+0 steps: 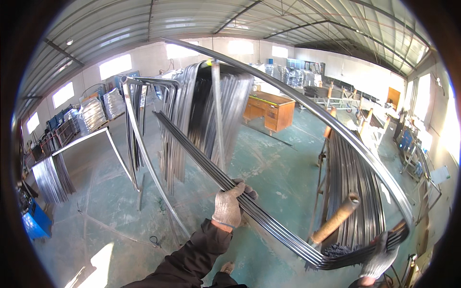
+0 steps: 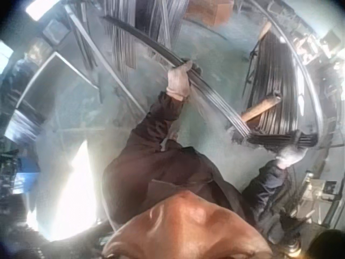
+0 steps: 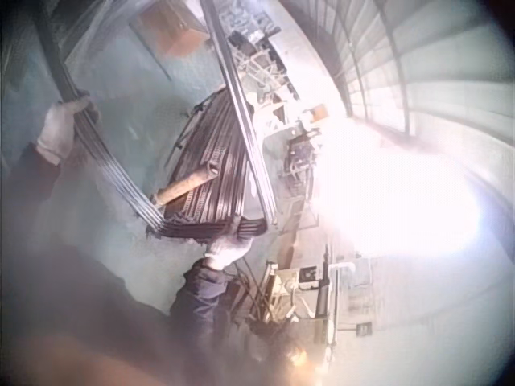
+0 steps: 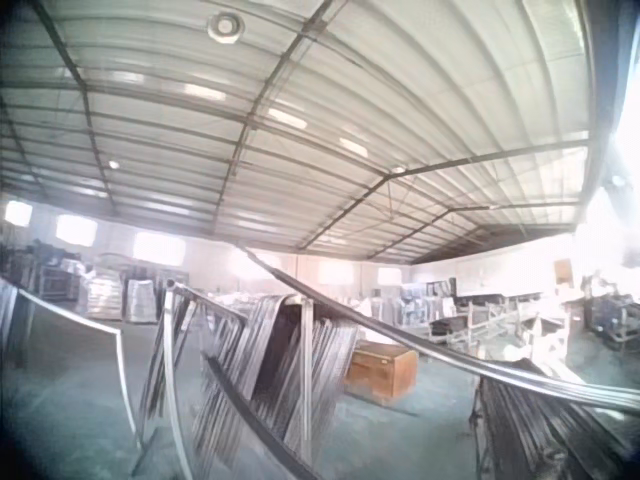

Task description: The person repeatedly feeds bundles of long metal rods into a bending machine, operates the machine to bend them, and then removes the bent rods to stack them on a nearby rack. The process is repeated multiple times throughout the clip.

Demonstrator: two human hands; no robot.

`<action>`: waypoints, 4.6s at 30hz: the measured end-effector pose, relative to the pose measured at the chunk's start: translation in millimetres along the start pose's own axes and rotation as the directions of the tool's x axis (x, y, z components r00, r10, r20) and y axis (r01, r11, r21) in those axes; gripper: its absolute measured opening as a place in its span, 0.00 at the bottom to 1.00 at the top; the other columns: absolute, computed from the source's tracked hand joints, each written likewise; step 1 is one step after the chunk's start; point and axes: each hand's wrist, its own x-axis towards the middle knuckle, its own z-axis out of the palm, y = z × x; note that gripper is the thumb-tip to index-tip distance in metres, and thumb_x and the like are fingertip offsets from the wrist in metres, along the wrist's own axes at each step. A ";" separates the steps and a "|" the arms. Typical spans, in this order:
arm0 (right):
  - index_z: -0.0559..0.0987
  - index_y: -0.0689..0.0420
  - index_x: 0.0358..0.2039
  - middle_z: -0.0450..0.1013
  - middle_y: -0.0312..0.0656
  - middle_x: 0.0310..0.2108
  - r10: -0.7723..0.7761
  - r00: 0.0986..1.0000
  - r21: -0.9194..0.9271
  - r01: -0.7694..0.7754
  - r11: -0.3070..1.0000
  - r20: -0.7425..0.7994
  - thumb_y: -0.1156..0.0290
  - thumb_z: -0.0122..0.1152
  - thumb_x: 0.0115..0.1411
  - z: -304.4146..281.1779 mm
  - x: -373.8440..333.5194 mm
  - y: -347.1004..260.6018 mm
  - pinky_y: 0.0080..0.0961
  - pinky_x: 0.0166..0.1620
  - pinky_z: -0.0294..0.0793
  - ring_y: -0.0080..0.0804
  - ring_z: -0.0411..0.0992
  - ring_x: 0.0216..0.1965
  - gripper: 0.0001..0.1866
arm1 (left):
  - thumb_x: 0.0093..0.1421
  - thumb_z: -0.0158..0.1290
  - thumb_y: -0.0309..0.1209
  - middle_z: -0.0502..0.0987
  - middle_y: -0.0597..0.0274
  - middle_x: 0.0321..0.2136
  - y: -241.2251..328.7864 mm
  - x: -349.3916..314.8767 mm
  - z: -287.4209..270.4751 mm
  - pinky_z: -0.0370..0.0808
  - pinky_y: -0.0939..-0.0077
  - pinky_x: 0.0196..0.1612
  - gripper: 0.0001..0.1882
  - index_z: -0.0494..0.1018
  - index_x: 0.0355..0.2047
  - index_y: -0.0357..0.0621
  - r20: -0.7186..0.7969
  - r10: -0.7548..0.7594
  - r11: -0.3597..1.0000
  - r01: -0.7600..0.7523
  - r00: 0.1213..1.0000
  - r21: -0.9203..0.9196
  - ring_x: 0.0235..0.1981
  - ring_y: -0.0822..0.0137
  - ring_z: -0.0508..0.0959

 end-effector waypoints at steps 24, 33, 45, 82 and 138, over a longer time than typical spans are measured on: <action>0.74 0.62 0.69 0.86 0.63 0.45 -0.676 0.295 0.167 0.832 0.530 0.676 0.70 0.60 0.71 780.9 -174.6 -432.0 0.51 0.53 0.88 0.61 0.87 0.47 0.27 | 0.82 0.51 0.29 0.88 0.48 0.46 346.0 327.8 -204.0 0.88 0.52 0.58 0.11 0.80 0.49 0.32 -0.197 0.295 0.820 -0.353 0.935 -0.450 0.51 0.52 0.89; 0.67 0.66 0.77 0.80 0.65 0.62 -0.676 0.135 0.285 0.835 0.471 0.724 0.70 0.55 0.74 865.9 -291.6 -359.3 0.48 0.51 0.89 0.55 0.88 0.51 0.33 | 0.76 0.63 0.34 0.89 0.60 0.42 323.9 338.3 -260.6 0.86 0.55 0.56 0.09 0.84 0.50 0.44 0.124 0.223 0.890 -0.150 0.967 -0.431 0.44 0.58 0.88; 0.78 0.56 0.67 0.84 0.54 0.49 0.065 0.130 -0.117 0.447 0.887 0.989 0.59 0.69 0.71 495.7 -234.9 34.6 0.54 0.55 0.83 0.59 0.83 0.55 0.27 | 0.79 0.56 0.38 0.86 0.57 0.41 42.6 266.1 -300.2 0.83 0.55 0.57 0.12 0.83 0.50 0.44 0.054 -0.550 0.832 0.542 0.833 0.117 0.44 0.56 0.86; 0.79 0.61 0.63 0.78 0.56 0.62 0.536 0.833 -0.990 -0.133 -0.046 -0.137 0.45 0.79 0.63 -102.1 330.5 575.4 0.49 0.66 0.78 0.56 0.76 0.65 0.39 | 0.68 0.62 0.20 0.80 0.54 0.42 -570.5 124.0 243.3 0.76 0.53 0.52 0.06 0.81 0.44 0.42 0.730 -0.087 0.088 -0.725 0.677 0.683 0.45 0.50 0.78; 0.89 0.65 0.42 0.84 0.64 0.36 0.963 0.248 -0.913 -0.408 0.004 -0.107 0.44 0.77 0.63 -299.9 80.6 300.9 0.52 0.47 0.82 0.63 0.85 0.44 0.30 | 0.80 0.58 0.42 0.83 0.53 0.42 -885.9 56.6 253.3 0.84 0.46 0.53 0.14 0.76 0.45 0.42 0.041 -0.984 0.169 0.846 0.172 0.506 0.46 0.52 0.84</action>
